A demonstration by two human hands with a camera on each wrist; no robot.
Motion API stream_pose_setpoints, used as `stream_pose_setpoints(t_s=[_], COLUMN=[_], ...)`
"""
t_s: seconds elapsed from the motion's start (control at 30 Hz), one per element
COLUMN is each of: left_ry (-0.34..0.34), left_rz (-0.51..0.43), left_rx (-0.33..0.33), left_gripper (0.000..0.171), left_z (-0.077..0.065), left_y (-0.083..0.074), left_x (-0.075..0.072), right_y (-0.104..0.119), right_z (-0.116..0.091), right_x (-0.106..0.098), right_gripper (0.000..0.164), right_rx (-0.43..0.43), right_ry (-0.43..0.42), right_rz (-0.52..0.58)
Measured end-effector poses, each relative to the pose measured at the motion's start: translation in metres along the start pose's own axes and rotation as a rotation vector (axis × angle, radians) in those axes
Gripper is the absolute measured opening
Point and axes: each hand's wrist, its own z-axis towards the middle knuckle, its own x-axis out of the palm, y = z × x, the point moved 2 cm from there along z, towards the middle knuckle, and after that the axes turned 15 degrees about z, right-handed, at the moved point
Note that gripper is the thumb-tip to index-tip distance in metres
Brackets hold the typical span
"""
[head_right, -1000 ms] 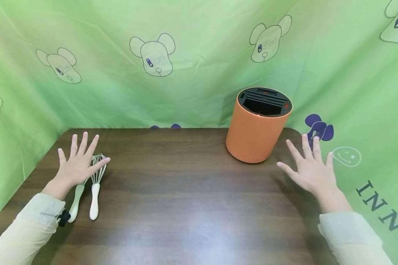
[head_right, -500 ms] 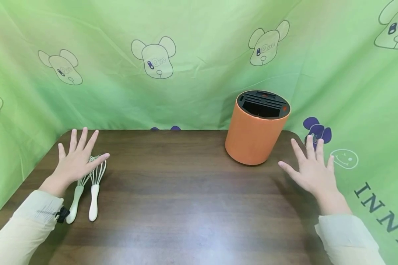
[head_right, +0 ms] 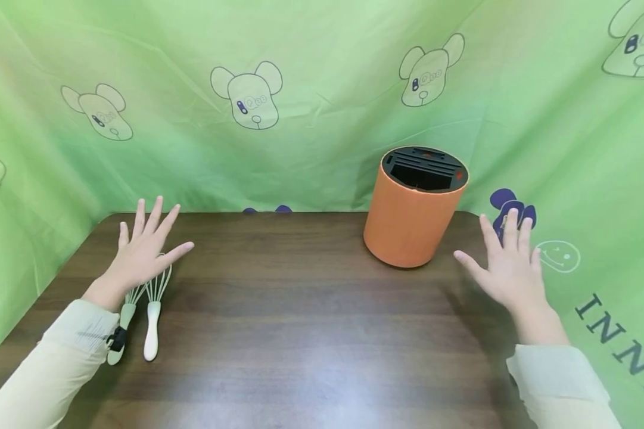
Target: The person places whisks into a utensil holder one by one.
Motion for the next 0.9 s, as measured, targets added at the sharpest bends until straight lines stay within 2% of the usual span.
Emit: stream_pose_setpoints(t_s=[0.13, 0.43, 0.73, 0.9], left_ry=[-0.014, -0.089, -0.136, -0.174], left_rz=[-0.016, -0.034, -0.084, -0.142], left_rx=[0.015, 0.034, 0.102, 0.165], left_gripper=[0.087, 0.088, 0.083, 0.083], left_z=[0.007, 0.023, 0.043, 0.055], left_y=[-0.009, -0.022, -0.051, -0.068], left_x=[-0.002, -0.01, -0.009, -0.01], right_y=[0.005, 0.018, 0.025, 0.033], right_z=[0.003, 0.008, 0.017, 0.023], right_x=[-0.005, -0.006, -0.009, -0.01], right_gripper=[0.086, 0.085, 0.089, 0.094], right_rx=[0.002, 0.0, -0.031, -0.023], right_ry=[0.001, 0.013, -0.039, -0.05], right_rz=[0.039, 0.234, 0.308, 0.378])
